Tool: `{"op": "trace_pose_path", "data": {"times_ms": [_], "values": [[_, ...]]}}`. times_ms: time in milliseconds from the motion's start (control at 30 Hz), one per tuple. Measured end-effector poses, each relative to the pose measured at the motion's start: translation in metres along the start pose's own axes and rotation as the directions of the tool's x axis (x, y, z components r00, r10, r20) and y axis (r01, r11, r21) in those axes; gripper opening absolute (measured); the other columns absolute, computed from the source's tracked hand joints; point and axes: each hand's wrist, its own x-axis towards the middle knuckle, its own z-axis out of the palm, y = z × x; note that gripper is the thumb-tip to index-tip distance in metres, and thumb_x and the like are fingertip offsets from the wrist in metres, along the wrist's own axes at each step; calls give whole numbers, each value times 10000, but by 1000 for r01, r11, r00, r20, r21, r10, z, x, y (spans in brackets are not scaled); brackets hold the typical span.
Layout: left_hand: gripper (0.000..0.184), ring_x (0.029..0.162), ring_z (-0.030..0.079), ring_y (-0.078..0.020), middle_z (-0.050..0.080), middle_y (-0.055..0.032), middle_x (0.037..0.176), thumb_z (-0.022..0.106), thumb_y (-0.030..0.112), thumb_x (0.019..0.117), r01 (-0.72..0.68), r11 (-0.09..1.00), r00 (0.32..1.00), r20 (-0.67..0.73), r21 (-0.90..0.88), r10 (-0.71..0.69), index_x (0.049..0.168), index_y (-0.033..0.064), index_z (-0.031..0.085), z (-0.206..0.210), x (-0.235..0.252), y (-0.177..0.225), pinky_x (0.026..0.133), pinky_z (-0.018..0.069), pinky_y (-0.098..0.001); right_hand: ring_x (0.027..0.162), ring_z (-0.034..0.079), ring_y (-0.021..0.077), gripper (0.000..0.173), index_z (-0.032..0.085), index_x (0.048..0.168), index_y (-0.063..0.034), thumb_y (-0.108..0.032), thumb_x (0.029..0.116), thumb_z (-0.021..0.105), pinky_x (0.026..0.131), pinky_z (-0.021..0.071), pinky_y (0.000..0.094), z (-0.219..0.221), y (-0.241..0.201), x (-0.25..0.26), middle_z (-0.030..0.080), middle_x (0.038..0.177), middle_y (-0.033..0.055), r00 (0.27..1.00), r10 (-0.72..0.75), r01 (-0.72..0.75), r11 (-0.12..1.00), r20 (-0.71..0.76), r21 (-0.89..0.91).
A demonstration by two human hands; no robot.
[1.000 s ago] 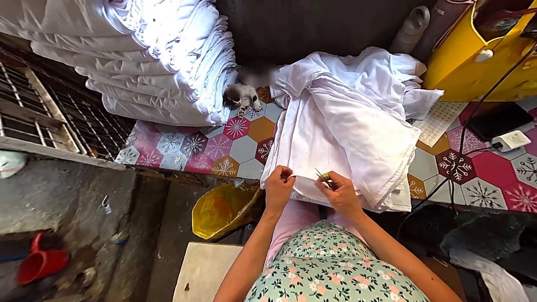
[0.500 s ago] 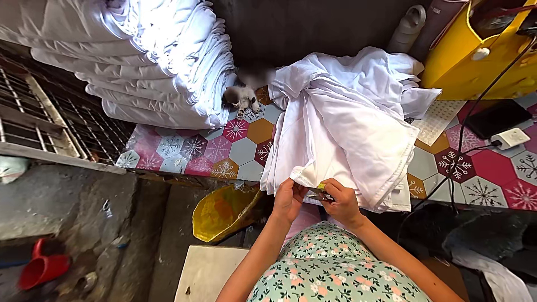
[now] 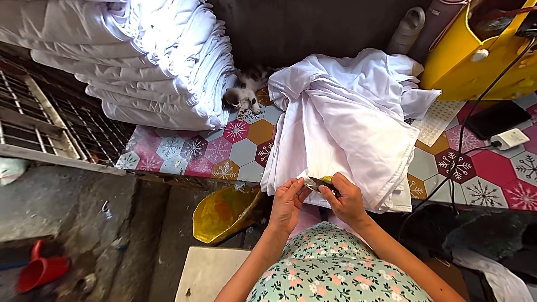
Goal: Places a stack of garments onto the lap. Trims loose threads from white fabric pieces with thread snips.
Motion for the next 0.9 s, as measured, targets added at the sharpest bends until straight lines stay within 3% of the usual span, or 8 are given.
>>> {"op": "trace_pose_path", "data": {"times_ms": [167,400,900], "values": [[237,783,725,-115,729,-58,843,437,-26,1053,-43,997,999,23,69,42,906,18,618,3,-3,1,804,607,-263,598,566,152,565,728,975,30,-510,1001,565,514,466,278,-1,-1,5,619,773,113,999,-26,28,999,44,-46],[240,787,730,-126,734,-70,846,434,-39,1047,-57,993,998,46,104,52,917,2,631,4,-3,0,813,612,-277,582,547,126,434,747,955,23,-391,997,626,513,448,247,-1,-1,4,613,744,102,1000,-19,19,999,17,-32],[249,780,729,-124,734,-76,840,431,-29,1054,17,997,1000,3,70,-18,912,-5,634,7,-3,2,798,610,-263,623,576,89,388,776,943,-5,-367,991,647,558,469,212,3,0,1,642,751,83,999,26,-25,999,-34,29]]}}
